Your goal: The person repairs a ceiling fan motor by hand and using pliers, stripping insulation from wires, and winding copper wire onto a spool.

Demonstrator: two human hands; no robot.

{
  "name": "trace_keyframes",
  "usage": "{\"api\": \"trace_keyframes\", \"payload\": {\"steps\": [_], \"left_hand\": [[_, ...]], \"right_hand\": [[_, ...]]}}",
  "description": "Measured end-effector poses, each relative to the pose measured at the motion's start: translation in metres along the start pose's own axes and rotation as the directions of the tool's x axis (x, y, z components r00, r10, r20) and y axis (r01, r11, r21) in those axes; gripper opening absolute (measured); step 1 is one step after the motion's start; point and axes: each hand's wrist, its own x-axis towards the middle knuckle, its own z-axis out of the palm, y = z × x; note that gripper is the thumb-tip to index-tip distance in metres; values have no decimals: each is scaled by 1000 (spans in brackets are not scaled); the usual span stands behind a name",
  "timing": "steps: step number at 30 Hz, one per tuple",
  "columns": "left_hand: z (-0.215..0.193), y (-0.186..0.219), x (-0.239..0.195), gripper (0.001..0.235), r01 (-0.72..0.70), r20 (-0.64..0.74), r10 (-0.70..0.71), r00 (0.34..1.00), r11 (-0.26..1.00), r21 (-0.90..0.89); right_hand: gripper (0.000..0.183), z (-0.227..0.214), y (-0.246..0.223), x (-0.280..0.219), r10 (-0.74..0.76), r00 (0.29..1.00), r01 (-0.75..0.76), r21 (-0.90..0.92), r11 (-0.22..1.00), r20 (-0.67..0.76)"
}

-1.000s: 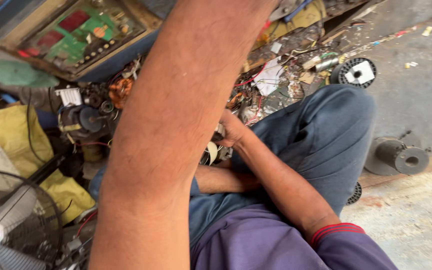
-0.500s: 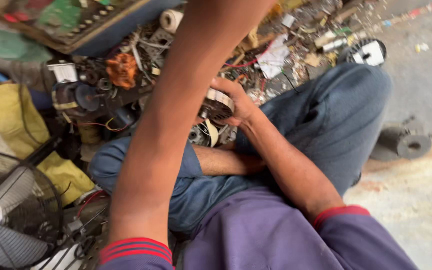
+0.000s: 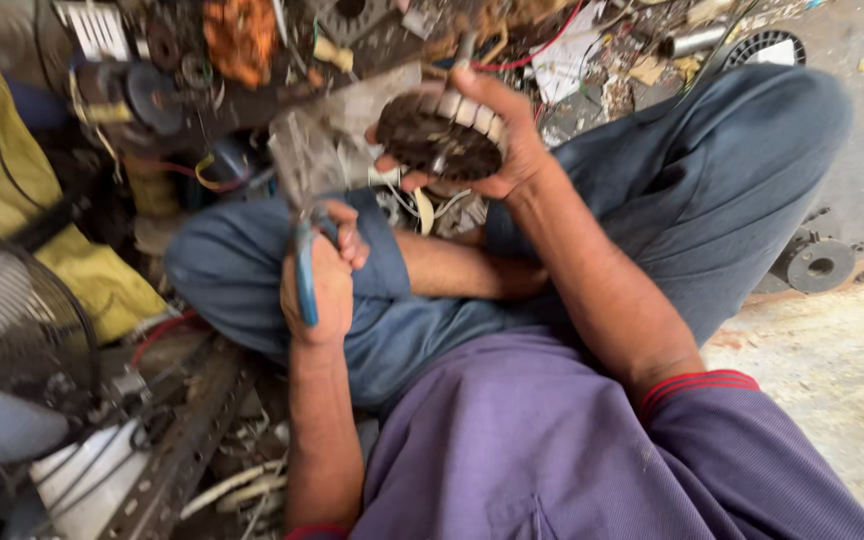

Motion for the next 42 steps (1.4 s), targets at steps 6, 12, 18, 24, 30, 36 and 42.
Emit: {"api": "trace_keyframes", "payload": {"steps": [6, 12, 18, 24, 30, 36, 42], "left_hand": [[14, 13, 14, 49, 116, 277, -21, 961, 936, -332], [41, 21, 10, 36, -115, 112, 64, 992, 834, 539], [77, 18, 3, 47, -145, 36, 153, 988, 793, 592], [114, 42, -10, 48, -515, 440, 501, 745, 12, 857], [148, 73, 6, 37, -643, 630, 394, 669, -119, 757], [140, 61, -4, 39, -637, 582, 551, 598, -114, 762], [128, 47, 14, 45, -593, 610, 241, 755, -149, 792]], "right_hand": [[76, -2, -1, -1, -24, 1000, 24, 19, 1000, -2], [74, -7, -2, -2, -15, 997, 19, 57, 998, -76], [73, -5, 1, -2, -3, 987, 10, 43, 999, -162], [74, 0, -3, 1, 6, 997, -3, 32, 999, -82], [69, -2, 3, 6, 39, 987, -15, 150, 989, -155], [57, -19, 13, 4, 103, 959, -58, 175, 983, -264], [56, -24, 18, 8, 119, 957, -63, 212, 975, -265]]}}
